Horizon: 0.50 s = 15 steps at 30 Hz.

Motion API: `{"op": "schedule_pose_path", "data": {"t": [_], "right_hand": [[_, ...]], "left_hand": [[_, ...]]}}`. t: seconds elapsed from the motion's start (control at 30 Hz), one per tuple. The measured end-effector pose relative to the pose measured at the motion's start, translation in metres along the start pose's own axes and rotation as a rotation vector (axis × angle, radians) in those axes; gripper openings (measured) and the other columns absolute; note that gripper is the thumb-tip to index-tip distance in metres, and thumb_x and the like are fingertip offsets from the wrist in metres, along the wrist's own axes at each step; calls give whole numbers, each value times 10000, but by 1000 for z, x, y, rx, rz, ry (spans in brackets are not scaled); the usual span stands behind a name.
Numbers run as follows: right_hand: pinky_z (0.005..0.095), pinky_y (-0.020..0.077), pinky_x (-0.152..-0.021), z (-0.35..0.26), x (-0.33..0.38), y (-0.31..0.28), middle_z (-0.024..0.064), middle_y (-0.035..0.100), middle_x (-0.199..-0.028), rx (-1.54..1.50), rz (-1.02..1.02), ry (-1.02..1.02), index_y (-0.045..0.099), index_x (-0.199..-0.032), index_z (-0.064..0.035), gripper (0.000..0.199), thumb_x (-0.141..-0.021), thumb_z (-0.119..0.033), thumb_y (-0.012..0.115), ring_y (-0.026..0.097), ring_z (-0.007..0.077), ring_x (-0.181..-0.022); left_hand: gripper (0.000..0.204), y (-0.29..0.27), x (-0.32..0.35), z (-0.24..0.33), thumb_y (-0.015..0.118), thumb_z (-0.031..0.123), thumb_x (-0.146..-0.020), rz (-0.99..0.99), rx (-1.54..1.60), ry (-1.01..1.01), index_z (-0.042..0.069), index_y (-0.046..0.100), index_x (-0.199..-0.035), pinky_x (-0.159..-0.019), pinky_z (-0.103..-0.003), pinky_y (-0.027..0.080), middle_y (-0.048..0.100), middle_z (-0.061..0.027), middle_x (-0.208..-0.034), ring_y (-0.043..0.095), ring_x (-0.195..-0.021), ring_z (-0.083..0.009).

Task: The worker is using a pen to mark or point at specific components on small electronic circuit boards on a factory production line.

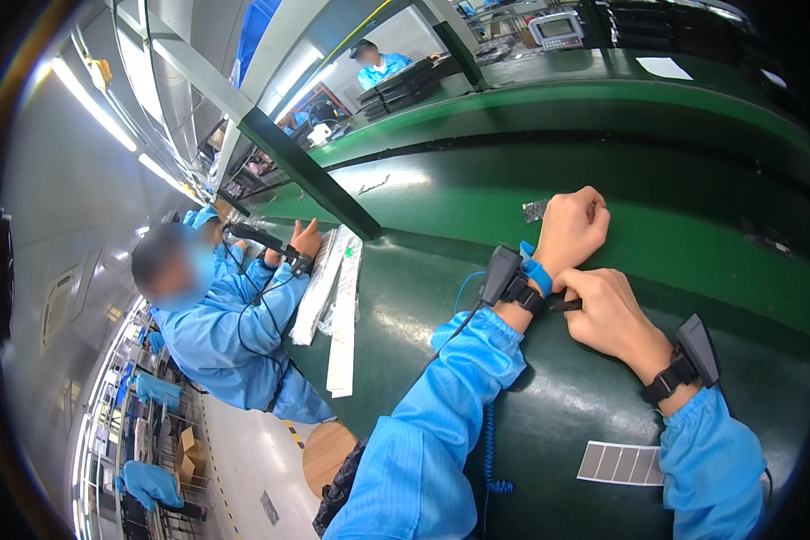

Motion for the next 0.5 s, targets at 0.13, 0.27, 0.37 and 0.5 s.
{"op": "schedule_pose_path", "data": {"t": [0.13,0.27,0.37,0.5], "right_hand": [[450,544,-681,4,0,11,228,701,-794,-82,-34,40,689,-906,43,237,-681,75,622,700,403,-752],[438,549,-677,5,-1,10,227,700,-786,-69,56,-27,684,-882,48,199,-687,59,645,707,388,-747],[406,550,-646,10,2,4,201,682,-754,3,234,45,650,-824,47,141,-692,23,691,704,356,-709],[379,530,-613,4,-2,8,173,665,-735,53,255,-4,629,-849,39,151,-746,22,738,680,316,-659]], "left_hand": [[100,-1,-2,-1,647,54,-822,6,28,-34,-30,700,-812,-574,-420,537,657,-202,-630,674,-570,-360],[96,0,-1,-2,649,56,-820,8,58,-89,-24,697,-801,-584,-430,541,653,-206,-629,677,-581,-372],[104,1,2,3,653,63,-822,38,65,-55,-27,699,-799,-590,-438,541,653,-216,-635,675,-594,-391],[135,-4,-4,-2,628,42,-848,73,173,-182,-45,683,-761,-575,-465,533,640,-239,-623,658,-581,-415]]}}
Point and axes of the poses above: each hand's wrist, its own x-axis away from the middle knuckle, its own y-axis out of the palm, z = x × y, the point moved 6 cm from there along -x, towards the middle knuckle
